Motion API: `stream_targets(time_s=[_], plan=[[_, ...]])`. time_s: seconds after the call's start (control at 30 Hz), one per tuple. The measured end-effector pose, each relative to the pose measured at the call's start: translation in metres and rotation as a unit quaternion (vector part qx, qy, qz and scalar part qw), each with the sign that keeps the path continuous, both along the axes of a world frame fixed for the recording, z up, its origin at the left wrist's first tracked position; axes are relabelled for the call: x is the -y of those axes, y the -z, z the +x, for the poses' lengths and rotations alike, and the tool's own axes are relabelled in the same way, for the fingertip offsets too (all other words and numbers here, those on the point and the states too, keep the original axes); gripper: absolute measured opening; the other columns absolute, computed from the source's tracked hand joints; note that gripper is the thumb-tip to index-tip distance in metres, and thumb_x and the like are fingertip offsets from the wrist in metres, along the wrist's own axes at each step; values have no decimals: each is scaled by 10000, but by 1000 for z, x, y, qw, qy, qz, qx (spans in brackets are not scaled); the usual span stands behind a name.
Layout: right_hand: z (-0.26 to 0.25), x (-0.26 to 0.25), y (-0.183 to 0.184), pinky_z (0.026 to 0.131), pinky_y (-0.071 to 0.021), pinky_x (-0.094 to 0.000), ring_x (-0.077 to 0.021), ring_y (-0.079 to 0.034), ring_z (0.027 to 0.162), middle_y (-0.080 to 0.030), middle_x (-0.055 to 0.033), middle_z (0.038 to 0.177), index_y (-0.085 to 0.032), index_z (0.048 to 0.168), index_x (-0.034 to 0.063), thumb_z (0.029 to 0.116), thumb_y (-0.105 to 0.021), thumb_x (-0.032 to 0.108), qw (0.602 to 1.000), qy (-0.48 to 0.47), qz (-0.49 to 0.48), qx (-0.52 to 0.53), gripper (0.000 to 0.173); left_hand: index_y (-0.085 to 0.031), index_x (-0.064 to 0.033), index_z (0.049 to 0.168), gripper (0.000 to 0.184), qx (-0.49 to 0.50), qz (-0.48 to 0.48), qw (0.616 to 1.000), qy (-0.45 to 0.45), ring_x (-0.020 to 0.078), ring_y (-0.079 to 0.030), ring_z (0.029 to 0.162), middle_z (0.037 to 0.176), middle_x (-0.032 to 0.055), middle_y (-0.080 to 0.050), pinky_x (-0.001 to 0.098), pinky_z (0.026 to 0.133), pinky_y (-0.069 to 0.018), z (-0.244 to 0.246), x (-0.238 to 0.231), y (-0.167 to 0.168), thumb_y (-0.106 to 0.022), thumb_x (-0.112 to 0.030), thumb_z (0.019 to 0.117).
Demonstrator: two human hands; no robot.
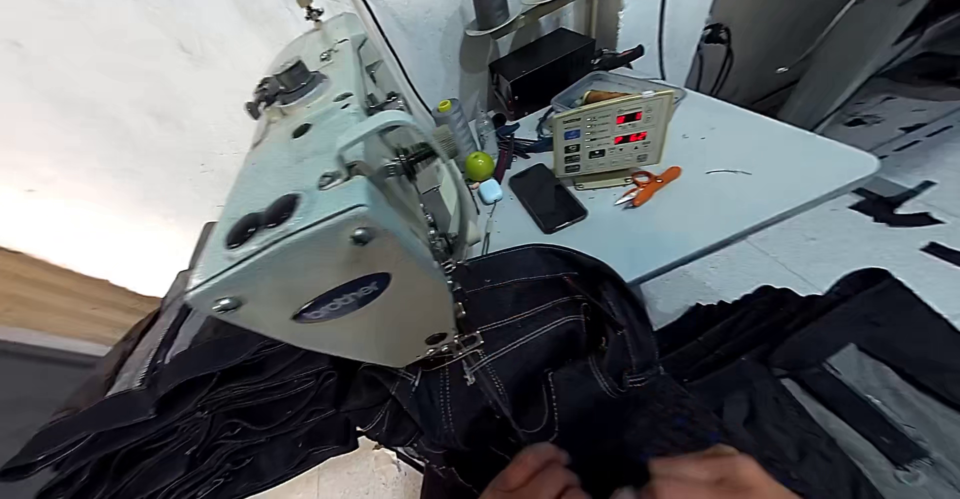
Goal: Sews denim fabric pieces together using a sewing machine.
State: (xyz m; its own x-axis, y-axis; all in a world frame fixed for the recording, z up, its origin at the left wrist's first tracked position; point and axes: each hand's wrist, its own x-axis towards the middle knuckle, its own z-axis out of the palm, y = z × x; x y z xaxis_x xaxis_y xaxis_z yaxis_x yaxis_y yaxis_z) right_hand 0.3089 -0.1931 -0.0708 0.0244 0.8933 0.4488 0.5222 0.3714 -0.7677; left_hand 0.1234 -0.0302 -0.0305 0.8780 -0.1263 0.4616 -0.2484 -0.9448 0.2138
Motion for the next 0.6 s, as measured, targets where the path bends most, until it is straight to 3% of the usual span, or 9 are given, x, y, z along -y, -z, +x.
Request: stream_targets(time_s=[0.03, 0.1, 0.17, 0.23, 0.27, 0.33, 0.47, 0.53, 0.6], plan=[[14, 8, 6, 687, -565, -343, -201, -699, 738, -717, -142, 804, -741, 923, 3, 1026, -617, 234, 999, 34, -6, -6, 282, -766, -47, 1051, 183, -7, -4, 1000, -17, 217, -672, 758, 772, 78, -698, 349, 885, -530, 1, -1, 5, -648, -177, 999], [54, 15, 26, 702, -564, -238, -51, -680, 756, -726, -23, 821, -744, 929, 89, 1029, -595, 385, 991, 137, 3, 7, 346, -765, -57, 962, 155, -19, -19, 995, -97, 210, -651, 661, 720, 75, -675, 330, 707, -543, -2, -3, 13, -666, -174, 985], [103, 10, 32, 616, -566, -259, -18, -650, 674, -706, 54, 780, -748, 909, 126, 1001, -598, 392, 965, 255, -25, 59, 319, -756, -23, 931, 139, -20, -70, 977, -198, 211, -685, 681, 748, 112, -694, 314, 669, -581, -8, -4, 13, -682, -136, 962], [151, -10, 20, 585, -538, -537, -277, -672, 642, -694, -108, 752, -742, 925, 20, 946, -676, 137, 928, 332, -97, 136, 136, -758, 11, 929, 126, -7, -147, 946, -289, 153, -682, 707, 789, 128, -706, 238, 686, -571, -17, -4, 6, -683, -89, 941], [174, -24, 18, 615, -512, -640, -402, -683, 699, -696, -194, 791, -732, 955, -16, 936, -704, 65, 909, 354, -127, 178, 88, -762, 16, 922, 125, -1, -172, 933, -317, 119, -662, 694, 786, 122, -700, 200, 674, -551, -23, -5, 6, -685, -82, 934], [219, -55, 27, 735, -489, -746, -569, -653, 953, -683, -324, 1010, -705, 1090, -73, 931, -683, -21, 890, 349, -141, 256, 169, -768, 11, 910, 132, -8, -202, 917, -345, 89, -651, 698, 788, 113, -703, 171, 681, -535, -37, -5, 10, -689, -92, 929], [284, -101, 60, 928, -445, -750, -601, -535, 1235, -589, -348, 1326, -617, 1249, -114, 940, -475, -194, 887, 243, -111, 375, 350, -770, 3, 919, 143, -26, -261, 893, -365, 81, -662, 712, 805, 100, -720, 176, 700, -542, -65, 4, 26, -686, -110, 940], [286, -108, 61, 965, -436, -730, -599, -569, 1175, -610, -368, 1246, -607, 1233, -129, 941, -485, -203, 872, 241, -130, 406, 324, -770, 2, 924, 140, -11, -281, 883, -376, 69, -668, 729, 812, 96, -725, 168, 717, -544, -71, 7, 30, -687, -109, 936], [283, -109, 58, 911, -468, -697, -586, -616, 1017, -628, -365, 1038, -608, 1115, -132, 940, -546, -159, 843, 257, -157, 446, 187, -771, -9, 939, 150, 0, -302, 874, -381, 40, -672, 746, 833, 77, -733, 158, 727, -547, -72, 6, 31, -678, -126, 952]])
